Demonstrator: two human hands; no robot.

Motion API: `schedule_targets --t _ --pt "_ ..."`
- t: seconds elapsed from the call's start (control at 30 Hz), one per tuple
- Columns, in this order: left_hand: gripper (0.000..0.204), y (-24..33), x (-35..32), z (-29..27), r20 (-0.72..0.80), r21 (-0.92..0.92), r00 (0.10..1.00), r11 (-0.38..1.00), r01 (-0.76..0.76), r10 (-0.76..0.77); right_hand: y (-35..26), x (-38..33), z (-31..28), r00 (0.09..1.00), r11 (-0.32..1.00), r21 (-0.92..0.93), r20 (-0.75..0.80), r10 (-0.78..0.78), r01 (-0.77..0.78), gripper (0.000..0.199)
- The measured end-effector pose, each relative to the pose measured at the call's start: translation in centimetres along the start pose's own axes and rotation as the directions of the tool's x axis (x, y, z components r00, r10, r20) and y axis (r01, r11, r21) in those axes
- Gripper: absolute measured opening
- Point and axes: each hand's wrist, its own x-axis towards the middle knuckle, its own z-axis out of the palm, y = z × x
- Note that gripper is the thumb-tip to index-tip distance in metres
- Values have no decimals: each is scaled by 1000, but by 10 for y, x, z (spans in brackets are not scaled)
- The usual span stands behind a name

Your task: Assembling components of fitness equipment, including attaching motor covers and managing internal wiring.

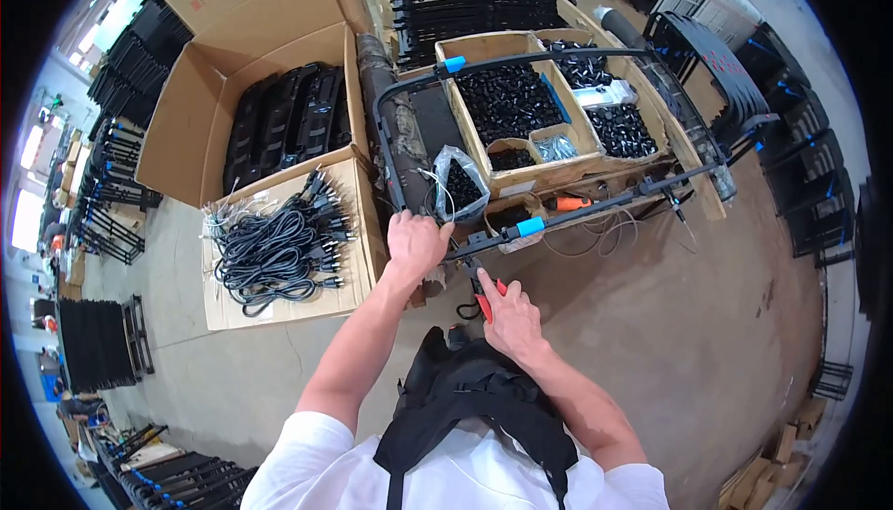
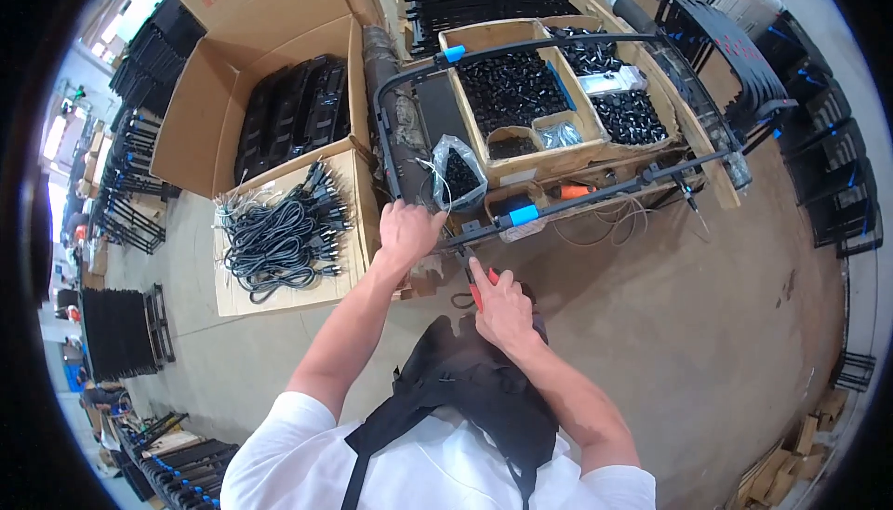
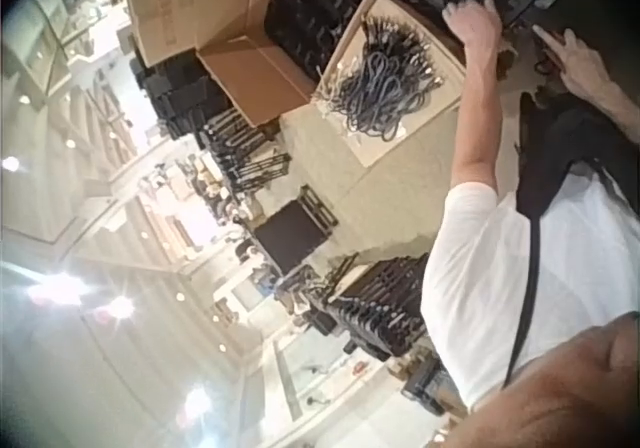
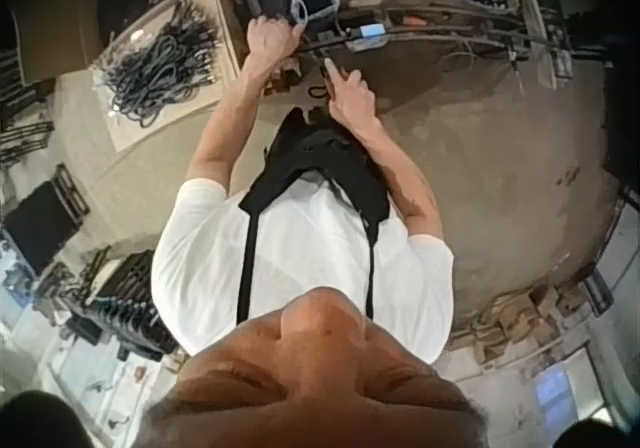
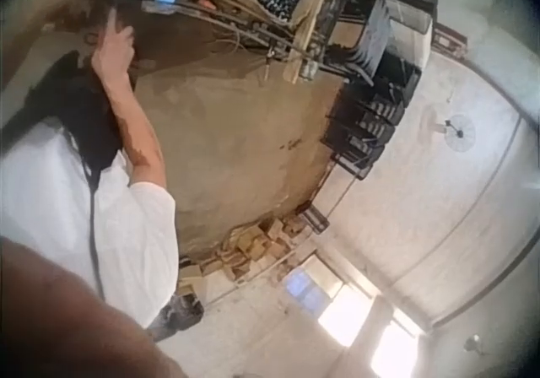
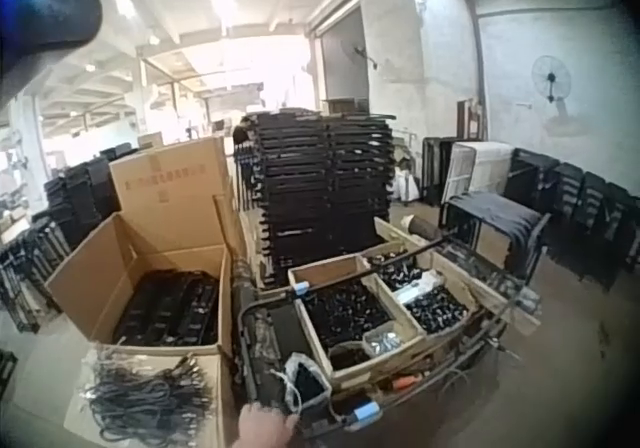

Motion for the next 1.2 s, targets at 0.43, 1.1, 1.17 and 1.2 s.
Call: schedule_targets --t 0.43,1.1,1.17,1.2 --pt "45 9 3 34 177 -245 975 965 -90 136 -19 -3 15 994 999 -12 -100 38 -40 88" --pt "39 22 10 49 129 -343 987 930 134 -94 66 31 68 886 -257 854 395 -242 -451 100" --pt "39 19 10 50 133 -336 987 933 132 -92 62 31 69 894 -107 898 402 -197 -427 97" --pt "40 19 10 50 137 -340 986 930 140 -98 61 31 69 903 49 915 403 -148 -400 94"
